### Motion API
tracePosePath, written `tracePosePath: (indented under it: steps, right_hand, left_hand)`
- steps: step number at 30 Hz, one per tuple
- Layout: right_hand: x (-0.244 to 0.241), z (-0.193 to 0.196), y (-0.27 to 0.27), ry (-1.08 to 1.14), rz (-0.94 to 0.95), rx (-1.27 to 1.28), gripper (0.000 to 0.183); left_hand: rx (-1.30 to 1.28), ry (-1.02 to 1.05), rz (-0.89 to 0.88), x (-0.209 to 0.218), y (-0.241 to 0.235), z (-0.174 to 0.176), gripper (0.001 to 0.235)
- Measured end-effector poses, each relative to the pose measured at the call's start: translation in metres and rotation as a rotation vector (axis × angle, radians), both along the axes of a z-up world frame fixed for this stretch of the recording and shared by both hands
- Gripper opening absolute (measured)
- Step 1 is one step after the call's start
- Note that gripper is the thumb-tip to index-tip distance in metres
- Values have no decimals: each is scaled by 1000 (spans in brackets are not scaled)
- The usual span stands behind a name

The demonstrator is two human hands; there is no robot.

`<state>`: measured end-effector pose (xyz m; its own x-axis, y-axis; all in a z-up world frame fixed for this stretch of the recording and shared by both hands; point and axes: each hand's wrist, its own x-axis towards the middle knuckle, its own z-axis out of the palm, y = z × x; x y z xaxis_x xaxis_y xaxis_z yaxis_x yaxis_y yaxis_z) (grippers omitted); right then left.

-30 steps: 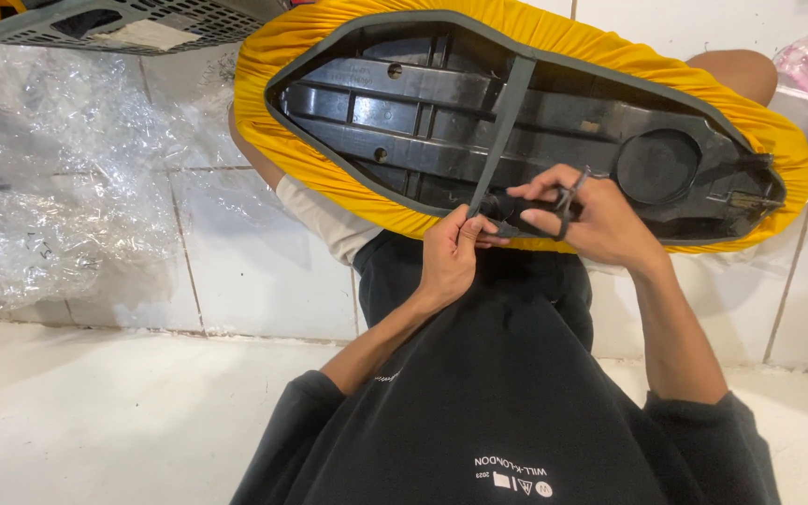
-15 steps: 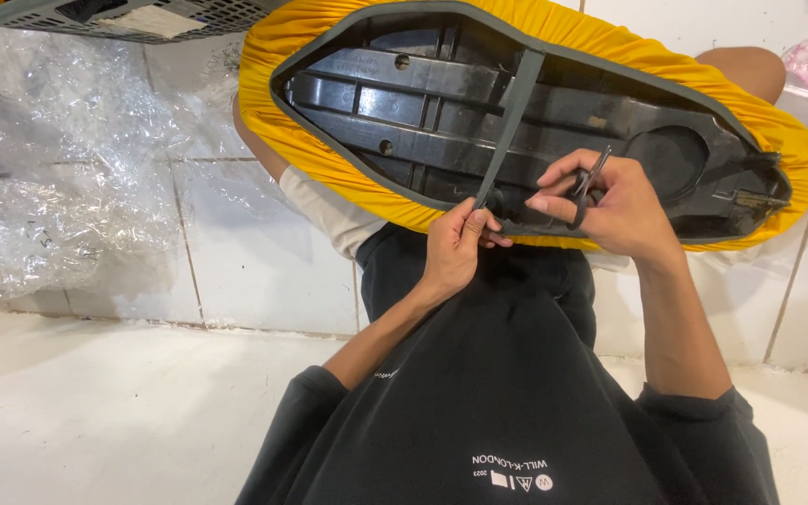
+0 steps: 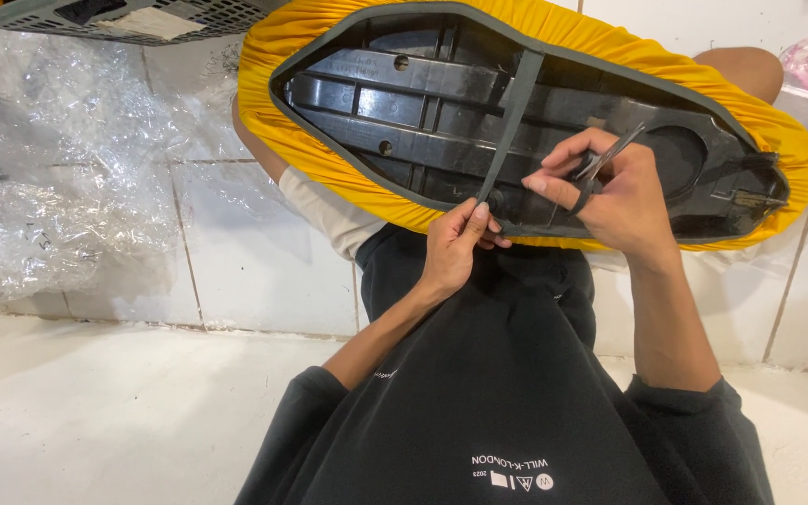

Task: The person sits on the floor and uses scissors to trim excess yellow fabric from the edge of a black plastic object. They hold the fabric taut with one hand while cutting along the perimeter with the other.

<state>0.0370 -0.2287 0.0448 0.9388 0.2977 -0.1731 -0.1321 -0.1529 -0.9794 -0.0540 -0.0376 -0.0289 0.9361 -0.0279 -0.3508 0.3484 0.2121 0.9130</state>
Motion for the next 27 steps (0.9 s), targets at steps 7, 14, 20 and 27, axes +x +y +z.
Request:
tracePosePath:
  steps: [7,14,20,27]
  right_hand:
    - [7,3,17,-64,-21,26,22]
    - [8,7,48,-97,176,-24,18]
    - [15,19,70,-52,438,-286,13]
    - [21,41,54,-86,416,-194,41]
  left_hand:
    - [-19,17,10,0,0,3,39]
    - [-23,10,11,5,2,22,16]
    - [185,31,40,-3,0,-11,22]
    - [7,70,99,2,-1,15,27]
